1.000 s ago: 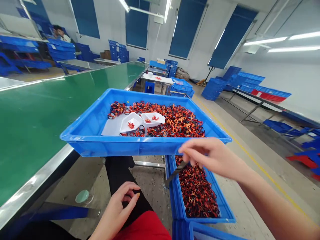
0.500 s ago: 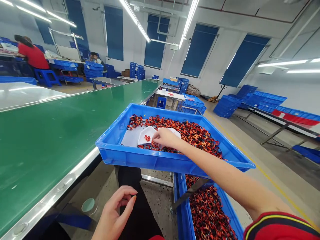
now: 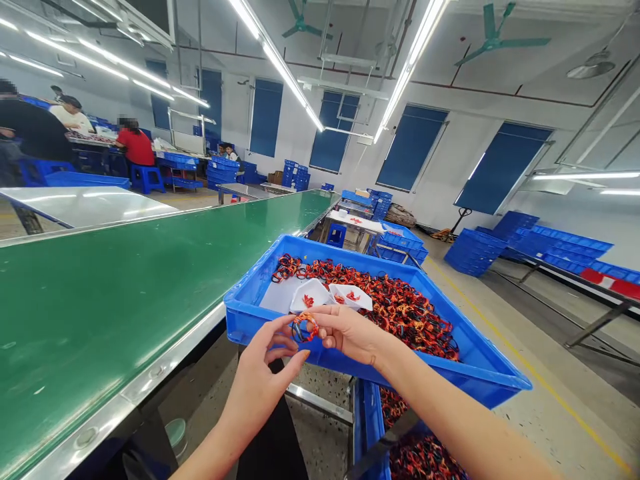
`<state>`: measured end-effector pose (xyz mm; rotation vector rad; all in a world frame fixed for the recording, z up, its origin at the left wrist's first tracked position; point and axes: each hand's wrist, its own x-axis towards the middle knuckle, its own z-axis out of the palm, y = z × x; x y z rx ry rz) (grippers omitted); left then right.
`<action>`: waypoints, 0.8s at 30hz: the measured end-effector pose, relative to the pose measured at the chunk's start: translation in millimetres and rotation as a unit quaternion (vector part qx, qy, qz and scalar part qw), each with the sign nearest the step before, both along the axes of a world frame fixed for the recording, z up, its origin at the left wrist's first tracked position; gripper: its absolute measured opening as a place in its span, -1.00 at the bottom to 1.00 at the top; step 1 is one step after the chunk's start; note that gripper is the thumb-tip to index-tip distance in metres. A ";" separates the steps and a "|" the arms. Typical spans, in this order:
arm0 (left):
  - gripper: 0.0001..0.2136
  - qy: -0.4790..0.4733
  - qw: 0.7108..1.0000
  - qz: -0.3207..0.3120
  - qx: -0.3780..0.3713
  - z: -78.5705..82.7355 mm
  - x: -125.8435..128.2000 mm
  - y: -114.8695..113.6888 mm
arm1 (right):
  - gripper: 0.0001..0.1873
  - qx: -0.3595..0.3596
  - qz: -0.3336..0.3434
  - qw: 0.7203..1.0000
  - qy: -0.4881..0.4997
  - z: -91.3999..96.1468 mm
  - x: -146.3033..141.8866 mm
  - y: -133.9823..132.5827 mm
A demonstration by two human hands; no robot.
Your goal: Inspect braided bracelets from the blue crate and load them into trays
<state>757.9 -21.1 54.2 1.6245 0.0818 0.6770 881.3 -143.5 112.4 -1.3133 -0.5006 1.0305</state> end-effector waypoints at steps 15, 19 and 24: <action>-0.77 0.002 0.983 0.087 0.163 -2.6 5.7 23.5 | -0.76 -0.235 -0.058 0.783 -0.572 18.5 84.5 39.8; -0.80 0.023 0.956 0.089 0.278 27.0 40.0 50.8 | -0.83 -0.300 -0.010 0.726 -0.619 9.2 122.5 58.1; -0.74 0.175 0.903 0.006 0.393 51.0 112.9 69.9 | -0.81 -0.308 0.034 0.694 -0.650 8.8 132.0 47.0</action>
